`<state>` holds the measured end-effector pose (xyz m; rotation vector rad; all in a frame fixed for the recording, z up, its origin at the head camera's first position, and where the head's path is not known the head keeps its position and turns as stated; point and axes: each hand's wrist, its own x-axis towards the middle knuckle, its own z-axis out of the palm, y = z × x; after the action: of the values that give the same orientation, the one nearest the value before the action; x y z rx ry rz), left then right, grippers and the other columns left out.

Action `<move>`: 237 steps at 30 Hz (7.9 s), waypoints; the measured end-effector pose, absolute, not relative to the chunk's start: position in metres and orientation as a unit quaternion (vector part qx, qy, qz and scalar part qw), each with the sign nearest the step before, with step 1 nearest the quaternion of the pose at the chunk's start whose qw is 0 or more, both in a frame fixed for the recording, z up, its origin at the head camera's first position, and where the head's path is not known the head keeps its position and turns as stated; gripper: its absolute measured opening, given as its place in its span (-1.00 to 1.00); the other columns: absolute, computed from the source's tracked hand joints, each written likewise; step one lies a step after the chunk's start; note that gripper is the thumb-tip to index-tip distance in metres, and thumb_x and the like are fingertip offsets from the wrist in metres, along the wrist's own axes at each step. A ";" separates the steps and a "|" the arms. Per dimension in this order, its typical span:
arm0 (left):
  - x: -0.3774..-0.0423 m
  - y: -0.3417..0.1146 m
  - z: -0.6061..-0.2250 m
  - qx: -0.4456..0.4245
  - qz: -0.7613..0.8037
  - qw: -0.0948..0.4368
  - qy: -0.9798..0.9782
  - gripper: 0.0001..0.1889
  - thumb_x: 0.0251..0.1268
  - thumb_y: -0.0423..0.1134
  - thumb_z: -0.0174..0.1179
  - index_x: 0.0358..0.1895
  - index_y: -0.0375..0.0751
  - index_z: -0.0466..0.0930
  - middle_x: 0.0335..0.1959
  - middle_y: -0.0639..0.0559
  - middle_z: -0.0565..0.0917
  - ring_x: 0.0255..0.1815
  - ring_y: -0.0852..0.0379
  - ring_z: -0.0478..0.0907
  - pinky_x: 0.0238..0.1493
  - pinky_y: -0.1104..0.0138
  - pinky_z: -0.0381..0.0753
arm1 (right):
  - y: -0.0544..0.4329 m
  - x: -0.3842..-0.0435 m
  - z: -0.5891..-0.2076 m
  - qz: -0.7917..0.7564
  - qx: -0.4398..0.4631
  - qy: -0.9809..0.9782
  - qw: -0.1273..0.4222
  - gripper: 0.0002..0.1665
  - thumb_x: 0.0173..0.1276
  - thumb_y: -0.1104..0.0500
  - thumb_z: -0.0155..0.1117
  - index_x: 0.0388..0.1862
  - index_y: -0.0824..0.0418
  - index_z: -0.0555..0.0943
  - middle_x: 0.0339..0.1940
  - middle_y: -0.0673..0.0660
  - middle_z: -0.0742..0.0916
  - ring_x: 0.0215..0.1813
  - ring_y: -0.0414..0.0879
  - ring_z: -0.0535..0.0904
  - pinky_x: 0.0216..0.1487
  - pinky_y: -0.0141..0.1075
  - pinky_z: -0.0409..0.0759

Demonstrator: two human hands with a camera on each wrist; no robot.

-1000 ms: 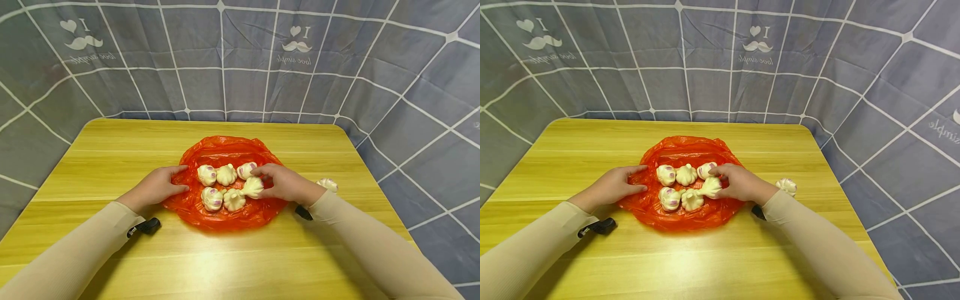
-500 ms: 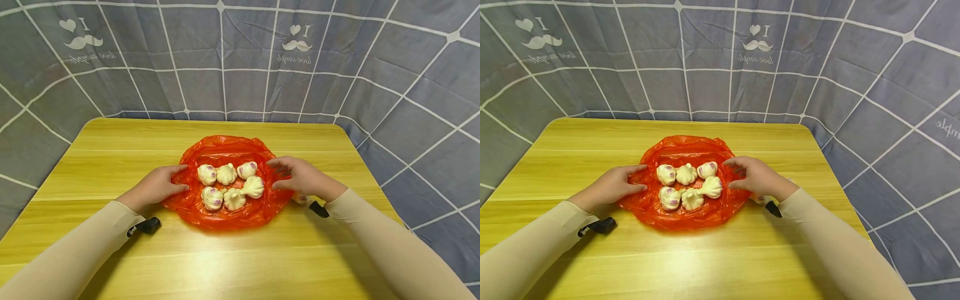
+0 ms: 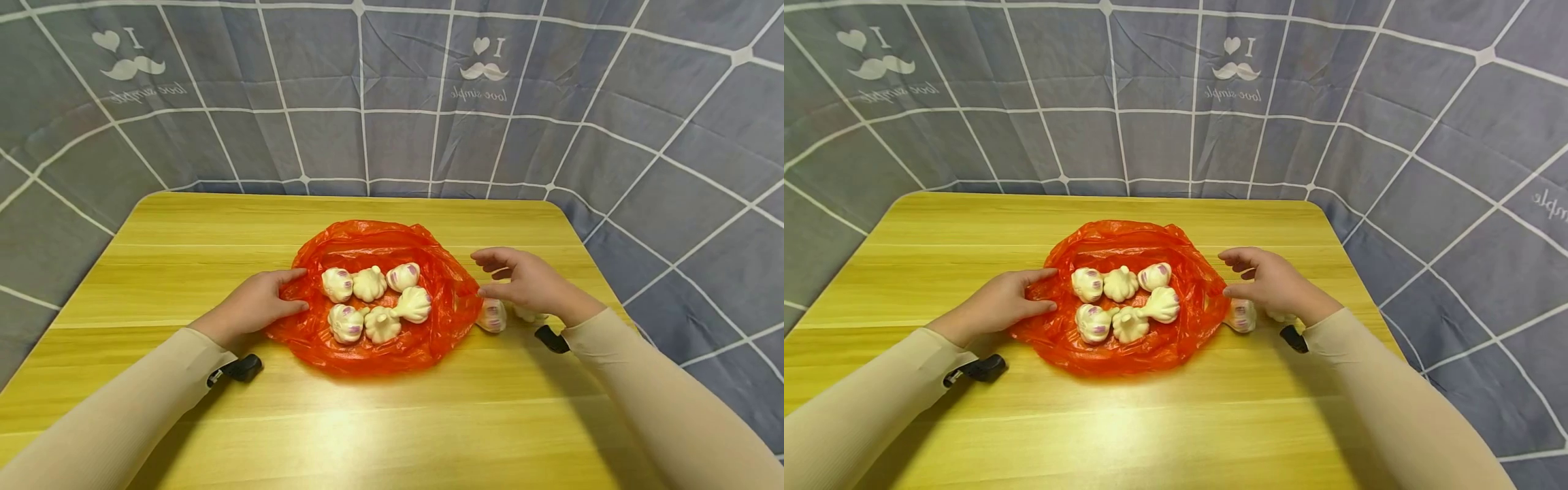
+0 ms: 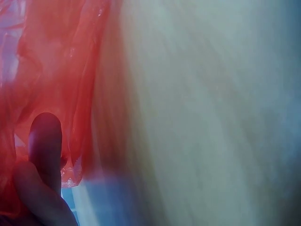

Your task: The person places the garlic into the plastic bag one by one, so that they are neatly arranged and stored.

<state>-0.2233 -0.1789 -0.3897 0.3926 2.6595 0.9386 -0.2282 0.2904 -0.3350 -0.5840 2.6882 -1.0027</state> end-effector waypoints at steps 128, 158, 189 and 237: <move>-0.229 -0.182 -0.392 0.136 0.328 0.154 0.922 -0.19 0.37 -0.06 0.41 0.60 -0.25 0.32 0.47 -0.37 0.49 -0.04 -0.04 0.62 -0.15 0.32 0.72 | 0.364 -0.237 -0.380 -0.310 -0.135 0.904 0.261 -0.38 0.30 0.15 0.55 0.27 0.17 0.48 0.03 0.19 0.63 -0.02 0.00 0.52 0.04 -0.20 0.53; -0.228 -0.182 -0.388 0.138 0.350 0.150 0.914 -0.21 0.36 -0.10 0.42 0.59 -0.26 0.33 0.34 -0.35 0.61 -0.33 0.10 0.62 -0.26 0.31 0.69 | 0.313 -0.243 -0.331 -0.274 -0.147 0.947 0.081 -0.24 0.33 0.20 0.55 0.48 0.14 0.49 0.03 0.23 0.76 -0.04 0.04 0.66 0.02 -0.22 0.63; -0.227 -0.182 -0.384 0.126 0.386 0.132 0.904 -0.26 0.42 -0.20 0.36 0.61 -0.19 0.32 0.21 -0.33 0.66 -0.58 0.10 0.64 -0.45 0.28 0.73 | 0.173 -0.230 -0.320 -0.338 -0.279 0.889 0.134 -0.22 0.32 0.26 0.55 0.48 0.19 0.47 0.42 0.20 0.60 0.43 0.10 0.51 0.55 0.06 0.44; -0.225 -0.186 -0.382 0.129 0.389 0.109 0.906 -0.32 0.43 -0.16 0.36 0.56 -0.18 0.40 0.28 -0.34 0.63 -0.49 0.14 0.69 -0.40 0.30 0.76 | 0.140 -0.237 -0.346 -0.243 -0.337 0.890 0.186 -0.30 0.44 0.16 0.40 0.53 0.07 0.47 0.52 0.16 0.48 0.43 0.05 0.48 0.52 -0.01 0.48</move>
<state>-0.2249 -0.1856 -0.3823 0.3808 2.6634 1.1442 -0.2366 0.1401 -0.3464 -0.9481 2.5081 -0.6853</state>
